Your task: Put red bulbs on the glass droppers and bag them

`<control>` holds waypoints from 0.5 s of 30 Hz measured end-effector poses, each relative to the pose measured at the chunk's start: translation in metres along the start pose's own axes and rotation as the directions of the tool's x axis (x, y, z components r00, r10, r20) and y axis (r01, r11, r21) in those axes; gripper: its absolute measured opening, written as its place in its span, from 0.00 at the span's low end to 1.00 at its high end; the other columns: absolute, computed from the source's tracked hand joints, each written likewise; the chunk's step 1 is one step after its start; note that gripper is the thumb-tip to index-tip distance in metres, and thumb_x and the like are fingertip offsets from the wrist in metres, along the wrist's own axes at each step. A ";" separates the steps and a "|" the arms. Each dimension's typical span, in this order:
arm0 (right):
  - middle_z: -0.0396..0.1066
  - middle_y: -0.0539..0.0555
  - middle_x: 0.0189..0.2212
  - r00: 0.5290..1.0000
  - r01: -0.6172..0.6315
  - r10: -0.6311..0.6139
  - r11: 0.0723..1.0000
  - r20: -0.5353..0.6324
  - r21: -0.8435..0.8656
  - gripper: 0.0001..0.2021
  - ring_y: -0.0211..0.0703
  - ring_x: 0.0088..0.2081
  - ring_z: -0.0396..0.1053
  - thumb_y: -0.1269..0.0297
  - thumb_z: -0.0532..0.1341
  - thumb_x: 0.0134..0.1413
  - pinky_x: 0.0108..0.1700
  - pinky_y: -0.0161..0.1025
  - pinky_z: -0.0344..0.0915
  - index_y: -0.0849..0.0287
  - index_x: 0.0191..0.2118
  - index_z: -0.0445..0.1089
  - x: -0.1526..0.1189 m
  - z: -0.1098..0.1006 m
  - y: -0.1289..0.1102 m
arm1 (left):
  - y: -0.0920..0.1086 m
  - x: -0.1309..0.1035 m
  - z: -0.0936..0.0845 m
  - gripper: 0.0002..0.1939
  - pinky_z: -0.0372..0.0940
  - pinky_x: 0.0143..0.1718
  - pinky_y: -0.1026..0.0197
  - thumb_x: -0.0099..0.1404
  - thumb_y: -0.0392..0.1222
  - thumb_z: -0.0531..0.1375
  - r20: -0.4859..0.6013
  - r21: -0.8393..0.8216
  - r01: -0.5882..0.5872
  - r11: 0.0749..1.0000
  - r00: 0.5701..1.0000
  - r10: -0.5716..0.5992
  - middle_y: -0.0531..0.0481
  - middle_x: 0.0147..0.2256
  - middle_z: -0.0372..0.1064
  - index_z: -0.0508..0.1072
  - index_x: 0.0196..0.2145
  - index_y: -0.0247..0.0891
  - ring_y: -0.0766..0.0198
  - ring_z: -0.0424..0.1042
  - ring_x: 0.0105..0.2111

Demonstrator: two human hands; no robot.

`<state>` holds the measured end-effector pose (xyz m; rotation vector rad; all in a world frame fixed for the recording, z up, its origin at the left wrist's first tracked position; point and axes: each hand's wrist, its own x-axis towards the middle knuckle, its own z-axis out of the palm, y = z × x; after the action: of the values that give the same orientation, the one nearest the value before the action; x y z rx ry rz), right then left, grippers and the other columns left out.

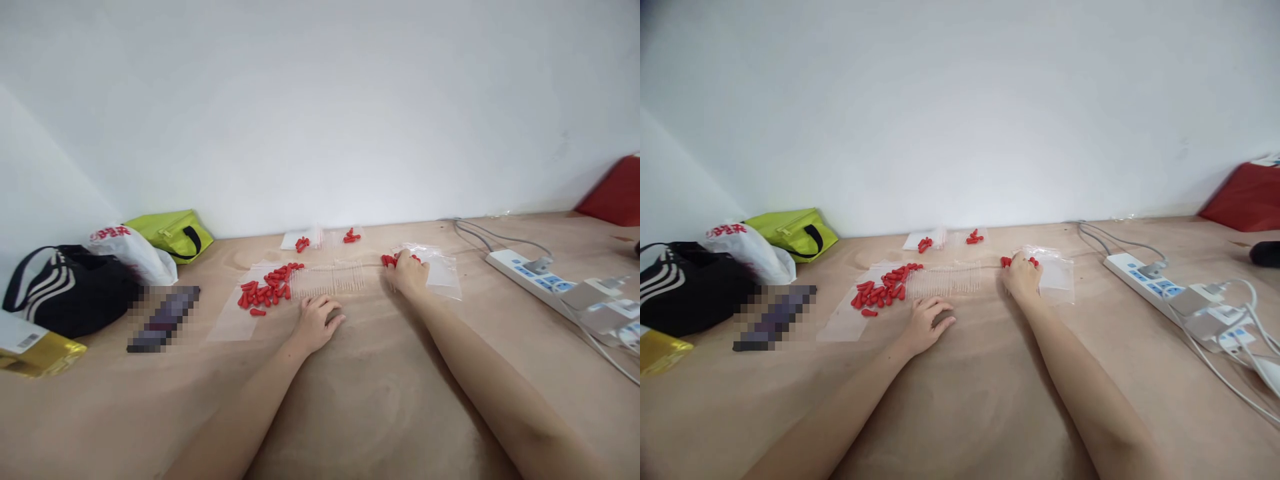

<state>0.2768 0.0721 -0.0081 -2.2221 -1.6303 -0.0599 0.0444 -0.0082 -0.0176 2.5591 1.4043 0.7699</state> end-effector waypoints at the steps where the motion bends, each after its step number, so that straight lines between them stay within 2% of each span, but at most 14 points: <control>1: 0.70 0.61 0.33 0.999 0.025 -0.025 1.000 -0.035 0.003 0.14 0.51 0.37 0.66 0.61 0.47 0.55 0.40 0.43 0.46 0.65 0.41 0.59 -0.003 0.000 0.002 | 0.000 -0.001 -0.001 0.06 0.52 0.43 0.54 0.58 0.41 0.59 -0.018 0.015 -0.004 1.000 1.000 0.004 0.50 0.36 0.69 0.70 0.34 0.40 0.60 0.67 0.39; 4: 0.71 0.58 0.32 0.974 0.184 -0.180 0.983 -0.135 0.018 0.10 0.47 0.35 0.66 0.63 0.48 0.53 0.39 0.41 0.45 0.63 0.37 0.61 -0.023 0.000 0.009 | -0.003 -0.008 -0.008 0.04 0.52 0.41 0.54 0.58 0.40 0.58 -0.090 0.091 -0.003 0.996 0.996 0.011 0.51 0.33 0.69 0.70 0.32 0.40 0.60 0.67 0.37; 8: 0.70 0.54 0.27 0.887 0.445 -0.436 0.895 -0.155 0.032 0.09 0.42 0.31 0.65 0.63 0.48 0.52 0.36 0.39 0.44 0.60 0.30 0.63 -0.059 -0.001 0.023 | -0.021 -0.028 -0.028 0.05 0.52 0.39 0.54 0.59 0.40 0.56 -0.210 0.240 0.089 0.967 0.977 -0.038 0.50 0.31 0.69 0.71 0.29 0.40 0.59 0.66 0.34; 11: 0.70 0.54 0.26 0.871 0.480 -0.469 0.875 -0.146 0.058 0.11 0.41 0.29 0.65 0.61 0.49 0.53 0.35 0.38 0.44 0.59 0.28 0.64 -0.075 -0.003 0.030 | -0.045 -0.047 -0.048 0.07 0.52 0.40 0.52 0.60 0.42 0.55 -0.306 0.350 0.210 0.913 0.947 -0.100 0.48 0.31 0.69 0.71 0.28 0.40 0.56 0.66 0.35; 15: 0.71 0.54 0.26 0.883 0.462 -0.451 0.883 -0.130 0.078 0.11 0.41 0.29 0.65 0.61 0.49 0.53 0.36 0.39 0.44 0.59 0.28 0.65 -0.075 -0.005 0.027 | -0.079 -0.066 -0.072 0.09 0.54 0.36 0.54 0.59 0.45 0.54 -0.303 0.445 0.338 0.829 0.928 -0.216 0.46 0.36 0.68 0.71 0.35 0.41 0.53 0.66 0.38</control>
<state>0.2780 -0.0045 -0.0302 -1.6802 -2.0097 -0.2114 -0.0795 -0.0278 -0.0067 2.5532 2.2564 0.7705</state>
